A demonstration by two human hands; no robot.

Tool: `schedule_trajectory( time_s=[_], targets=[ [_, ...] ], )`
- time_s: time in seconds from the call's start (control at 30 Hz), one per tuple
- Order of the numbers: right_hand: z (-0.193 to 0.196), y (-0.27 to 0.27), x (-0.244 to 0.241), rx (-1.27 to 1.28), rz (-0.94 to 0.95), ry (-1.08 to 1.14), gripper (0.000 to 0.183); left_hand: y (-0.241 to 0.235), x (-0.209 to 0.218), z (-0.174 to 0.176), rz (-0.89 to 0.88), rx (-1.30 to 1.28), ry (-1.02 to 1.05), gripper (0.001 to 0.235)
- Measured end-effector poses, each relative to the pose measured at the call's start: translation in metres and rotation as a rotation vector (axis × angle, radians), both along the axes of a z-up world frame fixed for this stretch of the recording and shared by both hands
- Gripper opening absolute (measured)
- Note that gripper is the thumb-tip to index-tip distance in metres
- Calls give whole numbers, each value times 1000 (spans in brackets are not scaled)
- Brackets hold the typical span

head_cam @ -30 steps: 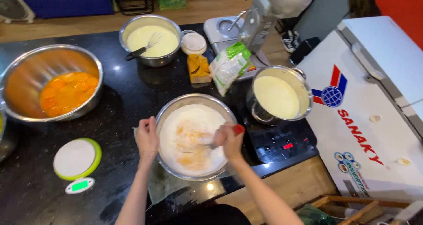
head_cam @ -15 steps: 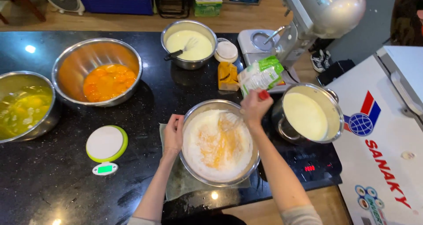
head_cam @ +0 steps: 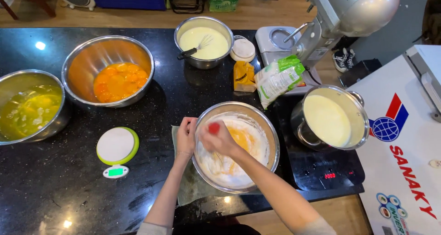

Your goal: The person whisks a mixture of egg yolks and a white powder in a metal bowl using a whisk. The person holds the bowl steady with one hand while vigorously mixing the ingredients with the other. The mixture gradually turns into a smooth, uniform yellow batter.

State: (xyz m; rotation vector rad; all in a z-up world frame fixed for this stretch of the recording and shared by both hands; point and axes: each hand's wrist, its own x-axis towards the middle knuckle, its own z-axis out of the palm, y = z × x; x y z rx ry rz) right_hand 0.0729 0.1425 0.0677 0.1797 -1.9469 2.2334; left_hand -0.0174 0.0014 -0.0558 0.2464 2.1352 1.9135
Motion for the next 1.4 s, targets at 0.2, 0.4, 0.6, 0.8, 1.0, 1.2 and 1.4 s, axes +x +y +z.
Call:
schedule_trajectory(
  time_s=[0.2, 0.4, 0.6, 0.8, 1.0, 1.2, 1.4],
  targets=[
    [-49, 108, 117, 35, -309, -24, 20, 3, 9, 28, 21, 14, -23, 26],
    [-2, 149, 64, -220, -762, 214, 43, 0, 14, 46, 38, -33, -22, 26],
    [-53, 111, 36, -458, -1022, 286, 48, 1, 14, 44, 43, -28, -12, 25],
    [-45, 106, 94, -383, -811, 96, 49, 0, 12, 43, 41, -41, -2, 25],
    [-18, 116, 52, -244, -985, 259, 43, 0, 12, 43, 42, -69, -9, 26],
    [-45, 97, 89, -371, -847, 155, 44, 1, 13, 45, 38, -93, -16, 26],
    [-1, 115, 69, -123, -957, 263, 45, 0, 13, 45, 40, -91, -7, 27]
  ],
)
